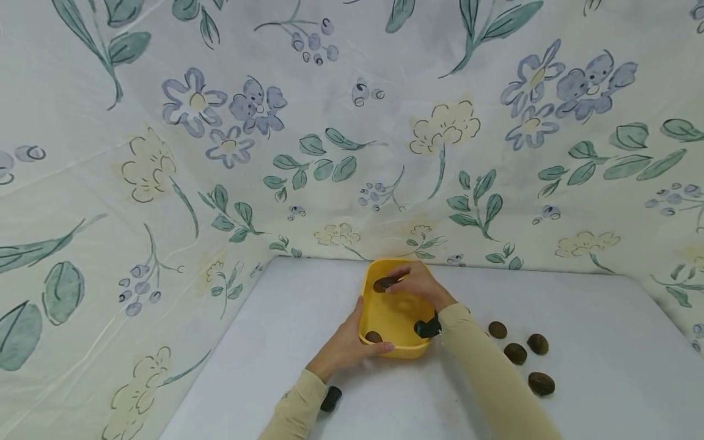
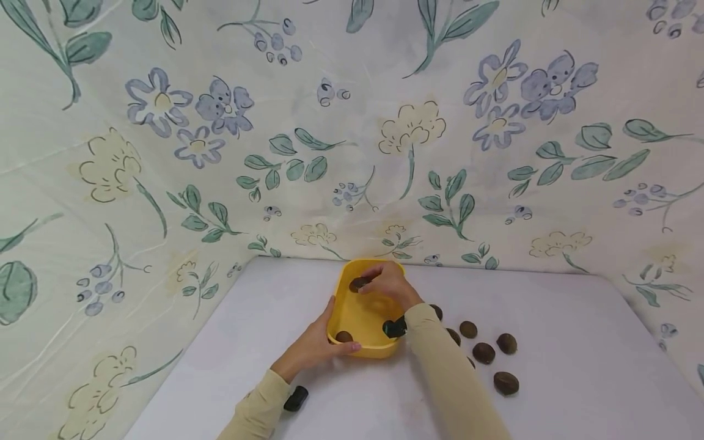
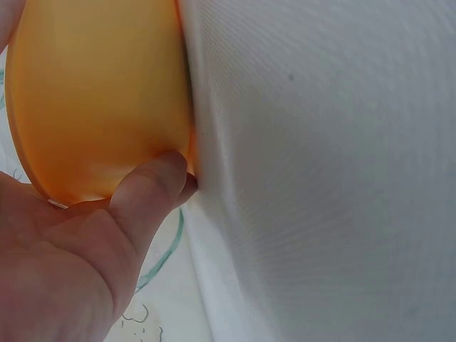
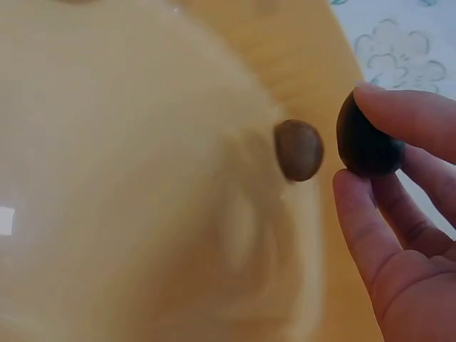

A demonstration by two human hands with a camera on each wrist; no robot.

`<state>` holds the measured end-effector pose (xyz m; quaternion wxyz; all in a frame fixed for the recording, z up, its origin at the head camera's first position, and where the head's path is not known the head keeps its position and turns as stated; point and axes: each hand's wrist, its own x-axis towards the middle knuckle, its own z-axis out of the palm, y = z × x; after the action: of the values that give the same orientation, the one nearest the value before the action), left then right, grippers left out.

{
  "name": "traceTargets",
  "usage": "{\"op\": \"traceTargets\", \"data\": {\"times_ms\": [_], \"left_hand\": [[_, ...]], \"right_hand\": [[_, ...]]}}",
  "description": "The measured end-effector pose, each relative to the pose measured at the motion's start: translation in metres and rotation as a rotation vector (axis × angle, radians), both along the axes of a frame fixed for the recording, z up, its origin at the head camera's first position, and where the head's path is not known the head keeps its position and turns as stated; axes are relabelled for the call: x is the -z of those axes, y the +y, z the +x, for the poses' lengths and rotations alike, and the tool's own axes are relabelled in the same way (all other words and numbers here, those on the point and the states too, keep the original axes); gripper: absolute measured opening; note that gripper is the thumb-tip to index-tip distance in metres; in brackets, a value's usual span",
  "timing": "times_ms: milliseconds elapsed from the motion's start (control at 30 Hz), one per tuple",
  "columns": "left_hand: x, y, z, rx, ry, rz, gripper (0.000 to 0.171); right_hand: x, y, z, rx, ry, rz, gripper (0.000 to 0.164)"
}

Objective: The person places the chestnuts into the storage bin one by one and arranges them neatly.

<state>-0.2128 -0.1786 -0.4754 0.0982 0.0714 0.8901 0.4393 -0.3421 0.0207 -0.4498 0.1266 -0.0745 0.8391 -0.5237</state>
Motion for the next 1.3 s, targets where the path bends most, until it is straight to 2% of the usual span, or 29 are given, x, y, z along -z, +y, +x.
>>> {"op": "traceTargets", "data": {"times_ms": [200,467,900,1133,1300], "left_hand": [[0.000,-0.001,0.000,0.008,0.010,0.003,0.131],[-0.001,0.000,0.001,0.023,0.018,0.000,0.130],[0.001,0.002,-0.001,0.016,-0.011,0.005,0.130],[0.000,0.001,-0.001,0.013,-0.007,0.009,0.129],[0.000,-0.001,0.000,0.003,-0.011,-0.006,0.129]], "right_hand": [[0.005,-0.008,0.000,0.047,-0.034,0.050,0.034],[0.011,-0.019,0.000,0.054,-0.073,0.083,0.036],[0.015,-0.022,0.010,-0.013,-0.030,0.082,0.031],[0.012,-0.026,0.012,0.007,-0.059,0.074,0.033],[0.013,-0.028,0.013,-0.018,-0.025,0.098,0.033]]}}
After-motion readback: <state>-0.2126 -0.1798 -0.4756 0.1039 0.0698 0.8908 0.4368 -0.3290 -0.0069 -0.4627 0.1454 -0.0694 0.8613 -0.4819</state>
